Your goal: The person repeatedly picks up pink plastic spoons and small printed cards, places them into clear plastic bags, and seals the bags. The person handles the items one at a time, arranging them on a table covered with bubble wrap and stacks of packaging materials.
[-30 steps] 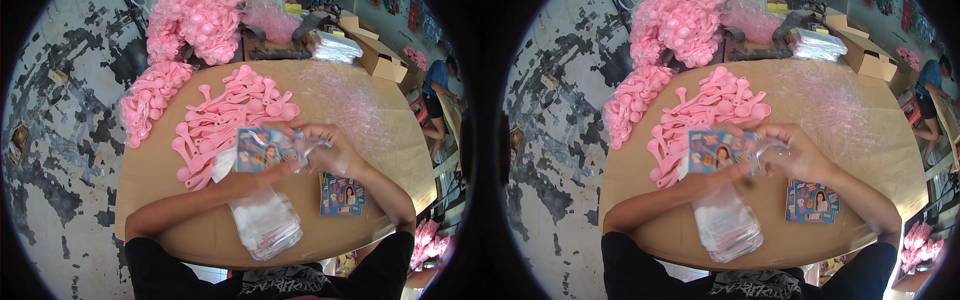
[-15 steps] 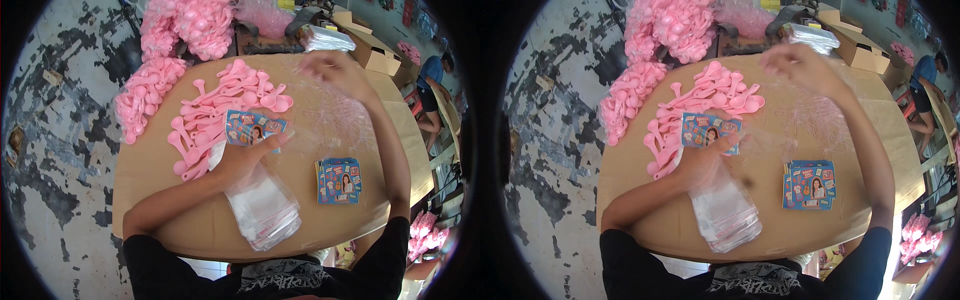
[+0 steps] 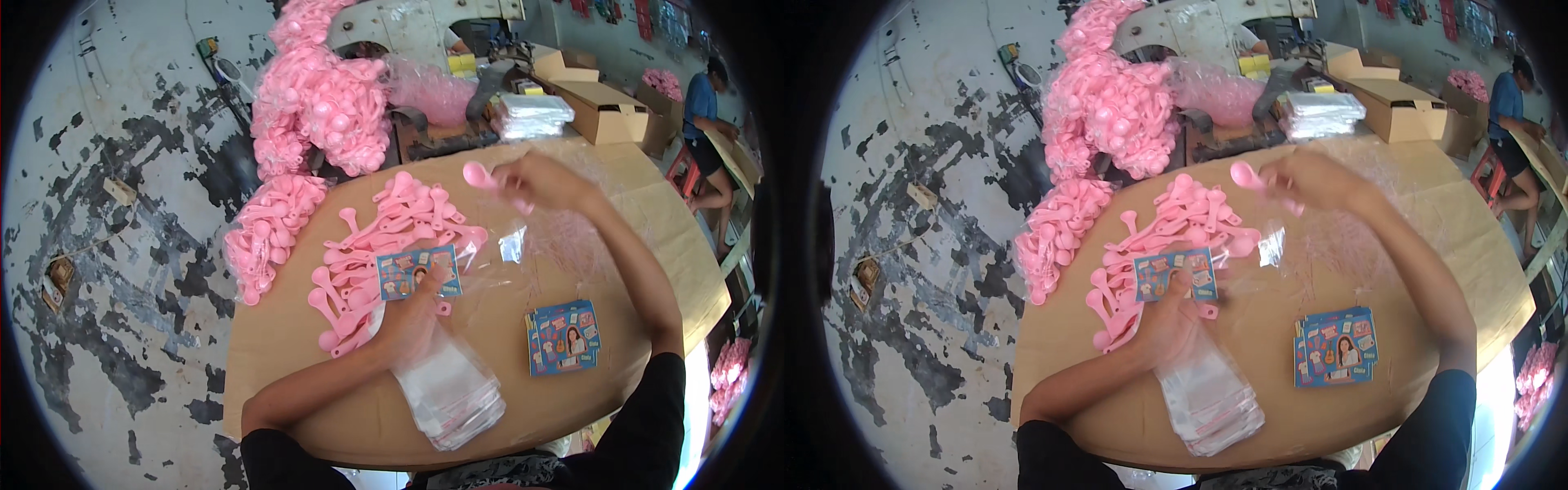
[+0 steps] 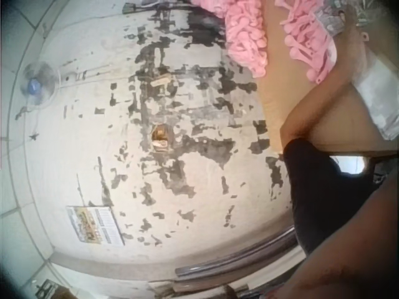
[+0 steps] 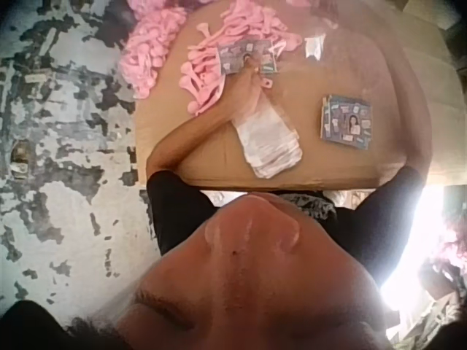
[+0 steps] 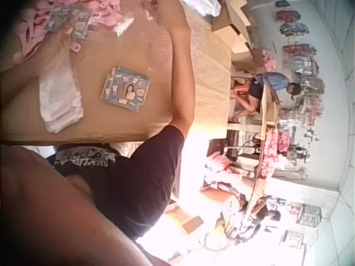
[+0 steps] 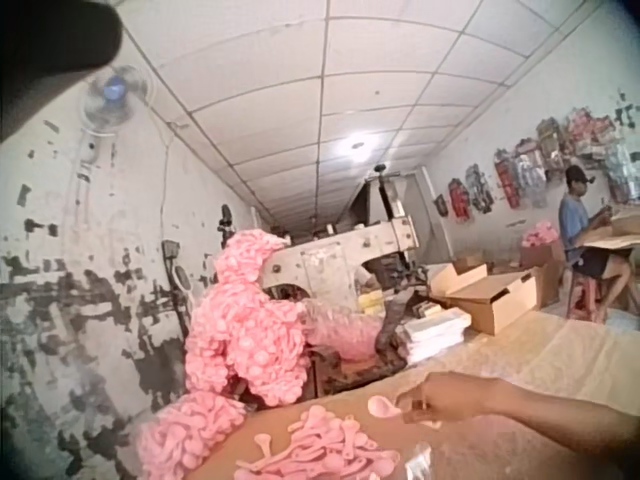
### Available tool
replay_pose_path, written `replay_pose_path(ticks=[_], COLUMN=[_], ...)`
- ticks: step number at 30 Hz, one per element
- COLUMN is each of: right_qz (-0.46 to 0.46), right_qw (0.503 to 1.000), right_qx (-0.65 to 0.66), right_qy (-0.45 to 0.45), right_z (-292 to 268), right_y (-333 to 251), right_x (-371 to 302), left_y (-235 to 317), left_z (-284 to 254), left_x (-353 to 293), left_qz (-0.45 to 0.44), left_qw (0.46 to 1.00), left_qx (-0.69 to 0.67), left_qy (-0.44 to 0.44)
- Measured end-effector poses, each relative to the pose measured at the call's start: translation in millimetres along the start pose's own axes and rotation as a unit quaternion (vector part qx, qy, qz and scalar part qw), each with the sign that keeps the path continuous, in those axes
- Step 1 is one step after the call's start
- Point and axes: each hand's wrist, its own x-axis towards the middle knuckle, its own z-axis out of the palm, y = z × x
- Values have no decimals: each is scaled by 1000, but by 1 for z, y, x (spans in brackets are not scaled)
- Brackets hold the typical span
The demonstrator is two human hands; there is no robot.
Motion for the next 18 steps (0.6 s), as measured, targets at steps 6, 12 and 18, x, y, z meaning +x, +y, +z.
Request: replay_pose_path(ticks=[6, 12, 18], right_qz=[-51, -33, -66], right_qw=[998, 996, 975], right_qx=[-31, 87, 201], right_qy=[25, -1, 71], right_z=[-36, -18, 6], right_y=[-13, -24, -12], right_x=[-51, -86, -98], left_y=[13, 14, 16], left_z=[-2, -3, -2], left_x=[-1, -1, -3], left_qz=[-19, -9, -24], left_qw=[999, 998, 998], left_qx=[-30, -55, -50], left_qy=[7, -4, -19])
